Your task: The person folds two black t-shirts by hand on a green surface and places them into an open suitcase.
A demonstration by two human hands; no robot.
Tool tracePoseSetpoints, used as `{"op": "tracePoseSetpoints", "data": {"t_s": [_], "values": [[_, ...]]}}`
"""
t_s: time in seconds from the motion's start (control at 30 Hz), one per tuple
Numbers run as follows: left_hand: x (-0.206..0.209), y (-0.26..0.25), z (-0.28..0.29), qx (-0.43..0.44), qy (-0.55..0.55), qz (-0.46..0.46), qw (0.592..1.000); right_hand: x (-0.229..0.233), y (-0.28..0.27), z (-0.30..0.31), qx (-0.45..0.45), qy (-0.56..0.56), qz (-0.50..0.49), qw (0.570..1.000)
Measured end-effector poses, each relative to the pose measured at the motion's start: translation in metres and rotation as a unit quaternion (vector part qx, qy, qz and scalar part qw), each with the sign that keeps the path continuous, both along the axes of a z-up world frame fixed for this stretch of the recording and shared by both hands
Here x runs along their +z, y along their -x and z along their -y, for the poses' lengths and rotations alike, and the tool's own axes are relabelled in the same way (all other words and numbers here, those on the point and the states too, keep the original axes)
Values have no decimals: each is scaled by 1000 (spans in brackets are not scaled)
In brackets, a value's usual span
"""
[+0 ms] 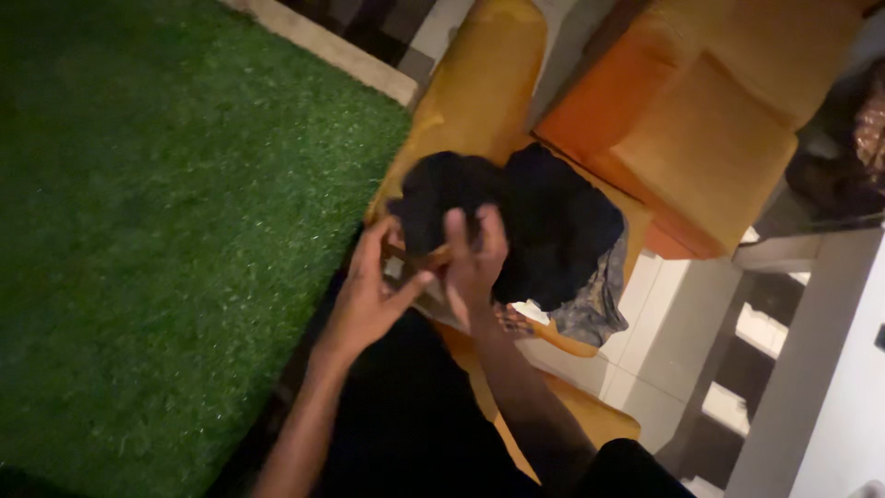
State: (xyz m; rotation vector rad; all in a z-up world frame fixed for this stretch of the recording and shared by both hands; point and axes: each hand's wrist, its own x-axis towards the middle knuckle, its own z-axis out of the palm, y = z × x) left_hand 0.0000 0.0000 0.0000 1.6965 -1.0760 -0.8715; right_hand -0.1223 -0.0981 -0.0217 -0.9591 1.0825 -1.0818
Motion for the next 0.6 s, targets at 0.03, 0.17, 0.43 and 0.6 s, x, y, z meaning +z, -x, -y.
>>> {"op": "tracePoseSetpoints", "data": {"t_s": [0.03,0.17,0.43,0.6], "values": [[-2,1,-3,10,2,3,1000,14,-1,-14,10,2,3,1000],[-1,-22,-19,12,116,218,969,64,-5,-44,288,289,29,912],[-11,-65,-120,364,209,249,873,106,-76,-54,371,426,23,825],[-2,-95,-175,625,191,76,753,61,-100,-98,552,420,-183,697]]}}
